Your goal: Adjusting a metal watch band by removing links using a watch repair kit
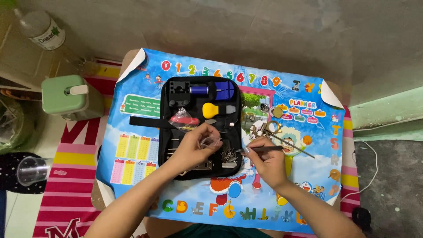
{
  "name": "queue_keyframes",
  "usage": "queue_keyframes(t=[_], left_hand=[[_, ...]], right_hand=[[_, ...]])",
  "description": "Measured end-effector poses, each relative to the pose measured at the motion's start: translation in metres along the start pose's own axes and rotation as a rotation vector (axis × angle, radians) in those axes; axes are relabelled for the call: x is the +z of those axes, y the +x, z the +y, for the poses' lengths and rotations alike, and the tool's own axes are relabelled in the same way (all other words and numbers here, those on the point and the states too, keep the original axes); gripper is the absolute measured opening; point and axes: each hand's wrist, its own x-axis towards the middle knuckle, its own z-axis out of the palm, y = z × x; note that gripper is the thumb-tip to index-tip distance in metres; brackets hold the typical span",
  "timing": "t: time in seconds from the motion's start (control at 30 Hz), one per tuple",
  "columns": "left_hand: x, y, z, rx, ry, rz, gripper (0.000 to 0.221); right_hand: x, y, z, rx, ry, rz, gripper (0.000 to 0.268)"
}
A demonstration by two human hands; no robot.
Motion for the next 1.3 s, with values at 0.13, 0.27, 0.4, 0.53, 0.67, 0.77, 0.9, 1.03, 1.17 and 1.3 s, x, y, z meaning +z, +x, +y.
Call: queue_keyframes(t=[0.13,0.27,0.4,0.53,0.67,0.77,0.9,1.03,1.17,1.3], left_hand=[[-0.001,0.0,0.003,-0.018,-0.009,-0.008,0.02],[-0.001,-0.001,0.001,-0.019,-0.011,-0.008,0.021],[-0.002,-0.001,0.002,-0.033,-0.017,-0.022,0.019],[-0.002,-0.001,0.001,-0.033,-0.003,-0.027,0.018],[-0.002,-0.002,0.002,-0.036,-0.002,-0.032,0.016],[-0.002,-0.002,0.001,-0.015,-0.009,-0.027,0.016],[0.0,-0.005,-0.003,-0.008,0.032,-0.033,0.017],[0.001,-0.006,0.001,0.033,0.057,-0.041,0.018],[0.002,-0.006,-0.002,0.058,0.043,-0.042,0.015],[0.003,-0.004,-0.002,0.191,0.031,-0.102,0.006]], right_hand=[[0.003,0.001,-0.002,0.025,0.041,-0.002,0.006],[0.003,0.001,-0.006,0.049,0.061,0.005,0.008],[0.0,0.003,0.0,0.084,0.05,-0.002,0.006],[0.002,0.005,-0.005,0.099,0.014,-0.013,0.004],[0.004,0.004,-0.004,0.094,0.01,0.014,0.007],[0.003,0.005,-0.006,0.058,0.012,-0.001,0.004],[0.001,0.001,-0.017,-0.066,0.004,0.022,0.005],[-0.004,0.001,-0.01,-0.141,0.022,0.032,0.005],[-0.004,-0.001,-0.016,-0.173,0.008,0.019,0.007],[0.001,0.0,-0.037,-0.329,0.146,0.044,0.004]])
